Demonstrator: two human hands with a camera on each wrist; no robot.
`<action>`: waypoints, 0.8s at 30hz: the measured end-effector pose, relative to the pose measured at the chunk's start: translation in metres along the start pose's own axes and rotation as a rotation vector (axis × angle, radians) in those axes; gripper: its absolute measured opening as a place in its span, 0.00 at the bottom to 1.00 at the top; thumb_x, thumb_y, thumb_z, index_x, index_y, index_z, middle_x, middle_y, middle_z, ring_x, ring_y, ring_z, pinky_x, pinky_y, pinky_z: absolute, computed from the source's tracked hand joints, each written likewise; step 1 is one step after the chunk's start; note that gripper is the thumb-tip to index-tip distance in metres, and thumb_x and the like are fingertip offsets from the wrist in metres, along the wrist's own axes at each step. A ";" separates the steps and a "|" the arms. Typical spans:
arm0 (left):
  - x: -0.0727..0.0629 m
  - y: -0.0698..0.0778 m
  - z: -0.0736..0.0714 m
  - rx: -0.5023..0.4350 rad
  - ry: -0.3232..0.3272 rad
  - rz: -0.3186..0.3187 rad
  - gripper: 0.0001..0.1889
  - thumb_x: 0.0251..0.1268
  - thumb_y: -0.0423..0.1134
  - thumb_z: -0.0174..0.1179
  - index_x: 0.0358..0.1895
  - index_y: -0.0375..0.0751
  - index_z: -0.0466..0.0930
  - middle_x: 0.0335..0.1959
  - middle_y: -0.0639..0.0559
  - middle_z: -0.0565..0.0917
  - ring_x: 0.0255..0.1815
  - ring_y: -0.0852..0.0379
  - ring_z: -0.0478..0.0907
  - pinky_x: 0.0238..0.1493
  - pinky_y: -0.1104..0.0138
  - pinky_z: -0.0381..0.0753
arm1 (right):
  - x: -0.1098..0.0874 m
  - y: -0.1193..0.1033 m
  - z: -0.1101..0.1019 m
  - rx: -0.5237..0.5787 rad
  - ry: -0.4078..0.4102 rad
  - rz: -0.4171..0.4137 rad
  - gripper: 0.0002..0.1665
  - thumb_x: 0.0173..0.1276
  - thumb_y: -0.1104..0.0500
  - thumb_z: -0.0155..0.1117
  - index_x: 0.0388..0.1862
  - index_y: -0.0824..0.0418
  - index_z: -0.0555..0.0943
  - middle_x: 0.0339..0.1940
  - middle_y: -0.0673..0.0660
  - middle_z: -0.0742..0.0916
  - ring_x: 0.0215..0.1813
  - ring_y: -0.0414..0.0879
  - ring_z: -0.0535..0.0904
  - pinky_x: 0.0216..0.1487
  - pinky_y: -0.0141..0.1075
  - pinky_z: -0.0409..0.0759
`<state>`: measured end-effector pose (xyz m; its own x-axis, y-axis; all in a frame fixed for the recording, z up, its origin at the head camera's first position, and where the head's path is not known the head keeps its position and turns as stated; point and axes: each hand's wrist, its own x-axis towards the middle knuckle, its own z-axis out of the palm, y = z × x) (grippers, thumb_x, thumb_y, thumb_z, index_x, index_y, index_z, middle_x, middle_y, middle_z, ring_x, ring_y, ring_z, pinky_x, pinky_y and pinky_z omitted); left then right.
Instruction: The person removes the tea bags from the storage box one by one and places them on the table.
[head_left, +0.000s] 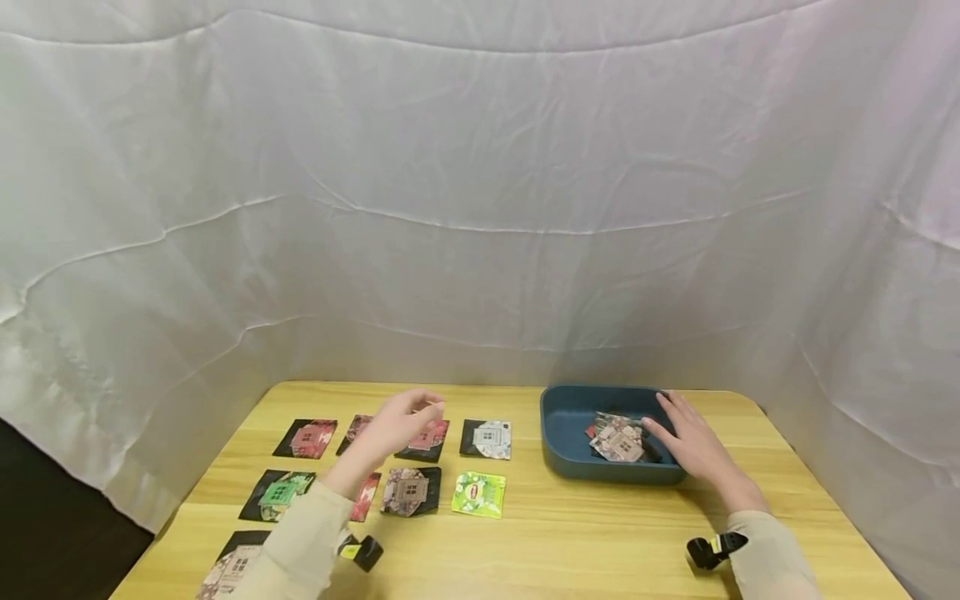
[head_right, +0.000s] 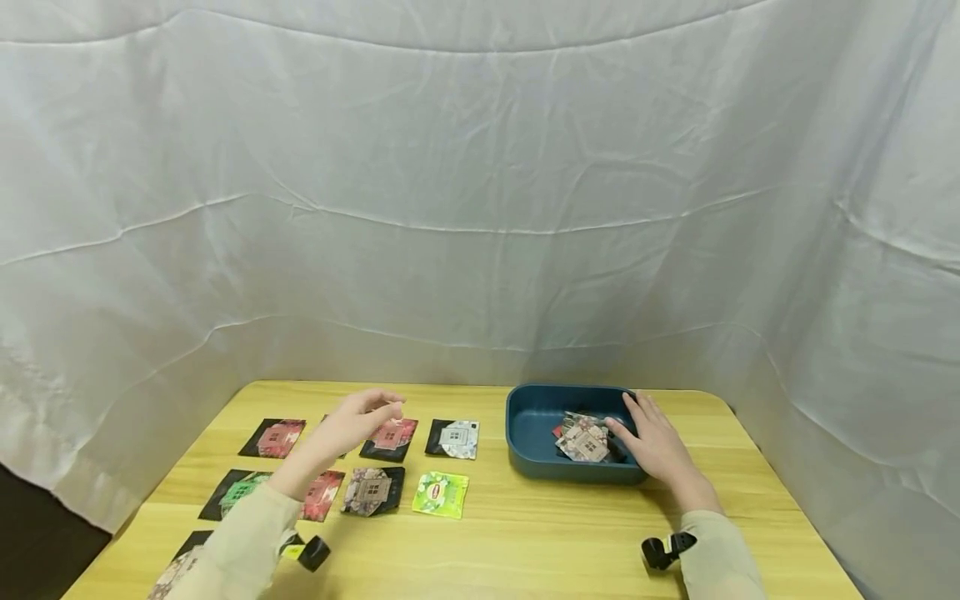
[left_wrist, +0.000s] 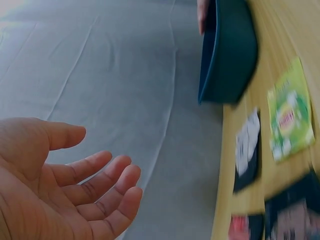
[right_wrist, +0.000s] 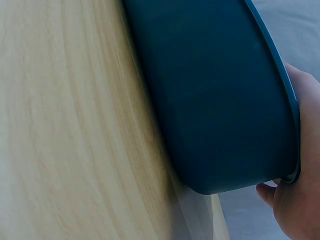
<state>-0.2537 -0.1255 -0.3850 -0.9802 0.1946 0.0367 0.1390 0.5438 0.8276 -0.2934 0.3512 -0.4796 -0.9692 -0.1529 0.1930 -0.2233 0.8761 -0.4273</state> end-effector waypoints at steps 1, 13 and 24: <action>0.003 0.004 0.005 -0.008 -0.011 0.011 0.17 0.72 0.47 0.55 0.57 0.45 0.78 0.44 0.48 0.84 0.43 0.55 0.82 0.42 0.60 0.82 | 0.000 0.000 0.000 0.000 -0.001 0.000 0.47 0.76 0.36 0.44 0.78 0.68 0.51 0.78 0.74 0.51 0.77 0.73 0.45 0.71 0.70 0.45; 0.042 0.046 0.065 -0.106 -0.169 0.140 0.20 0.73 0.49 0.53 0.57 0.38 0.77 0.51 0.40 0.84 0.50 0.43 0.82 0.52 0.57 0.82 | 0.000 -0.001 0.000 0.003 0.008 0.005 0.47 0.75 0.36 0.45 0.77 0.68 0.53 0.77 0.74 0.53 0.77 0.73 0.46 0.71 0.69 0.46; 0.076 0.069 0.133 -0.305 -0.247 0.046 0.20 0.74 0.48 0.52 0.59 0.38 0.77 0.54 0.40 0.83 0.57 0.44 0.80 0.60 0.53 0.78 | 0.001 0.003 0.002 0.009 0.000 0.012 0.48 0.75 0.35 0.44 0.78 0.66 0.50 0.78 0.74 0.52 0.77 0.72 0.44 0.71 0.70 0.45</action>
<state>-0.3002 0.0352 -0.3994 -0.9054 0.4238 -0.0275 0.0973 0.2701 0.9579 -0.2953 0.3532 -0.4823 -0.9719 -0.1422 0.1877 -0.2124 0.8735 -0.4380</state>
